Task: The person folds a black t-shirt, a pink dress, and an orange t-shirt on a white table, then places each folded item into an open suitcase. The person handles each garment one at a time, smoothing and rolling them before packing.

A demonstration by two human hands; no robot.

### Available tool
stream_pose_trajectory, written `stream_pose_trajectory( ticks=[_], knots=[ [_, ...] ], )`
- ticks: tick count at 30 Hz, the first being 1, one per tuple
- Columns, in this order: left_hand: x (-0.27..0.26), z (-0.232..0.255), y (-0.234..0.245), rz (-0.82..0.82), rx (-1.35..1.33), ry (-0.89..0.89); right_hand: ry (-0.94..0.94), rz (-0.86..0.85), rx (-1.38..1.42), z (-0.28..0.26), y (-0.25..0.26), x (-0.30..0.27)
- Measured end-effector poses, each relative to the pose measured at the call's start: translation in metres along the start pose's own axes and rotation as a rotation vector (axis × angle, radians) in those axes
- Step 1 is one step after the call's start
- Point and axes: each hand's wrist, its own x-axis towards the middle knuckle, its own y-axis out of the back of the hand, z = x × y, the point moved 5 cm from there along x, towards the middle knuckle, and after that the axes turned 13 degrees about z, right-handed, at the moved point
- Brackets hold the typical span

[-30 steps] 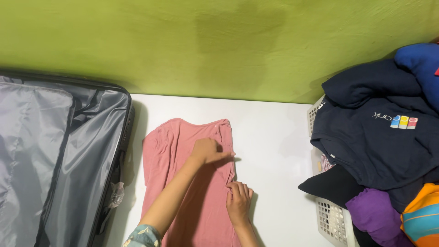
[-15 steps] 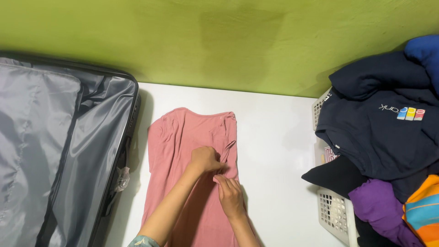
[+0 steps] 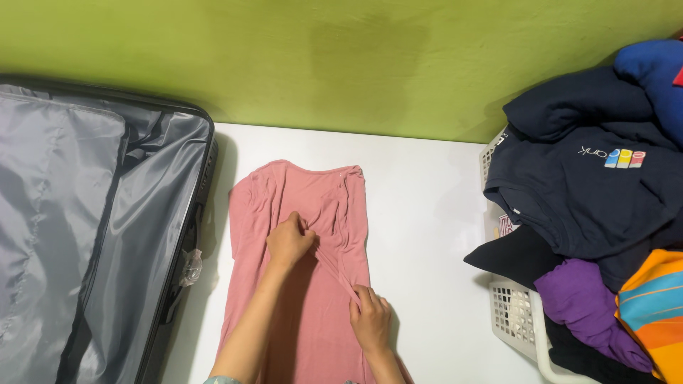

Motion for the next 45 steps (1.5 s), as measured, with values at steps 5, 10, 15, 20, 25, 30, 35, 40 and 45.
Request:
stream_pose_trajectory(
  ticks=[5,10,15,20,25,30,35,40,45],
  knots=[
    [0.009,0.028,-0.029,0.113,-0.016,-0.257,0.053,-0.088,0.01,-0.011,-0.012,-0.012],
    [0.045,0.065,-0.08,0.114,-0.016,-0.458,0.034,-0.146,-0.023,-0.013,-0.016,-0.017],
    [0.077,0.093,-0.094,0.108,0.026,-0.272,-0.009,-0.11,-0.013,-0.005,-0.016,-0.02],
    [0.099,0.102,-0.117,0.021,0.161,-0.266,-0.012,-0.081,0.002,0.0,-0.017,-0.025],
    [0.123,0.093,-0.131,0.051,-0.023,-0.087,-0.001,-0.122,0.044,-0.001,-0.012,-0.034],
    [0.094,0.092,-0.105,0.179,-0.145,-0.299,-0.062,-0.174,0.084,0.006,-0.004,-0.042],
    [-0.008,0.066,-0.054,0.201,-0.044,-0.416,-0.061,-0.168,0.079,0.007,0.013,-0.048],
    [-0.119,0.033,-0.017,0.072,-0.087,-0.328,-0.183,-0.359,-0.078,0.019,0.036,-0.067],
    [-0.195,0.026,-0.011,-0.003,-0.125,-0.27,-0.04,-0.248,-0.2,0.024,0.055,-0.09]
  ],
)
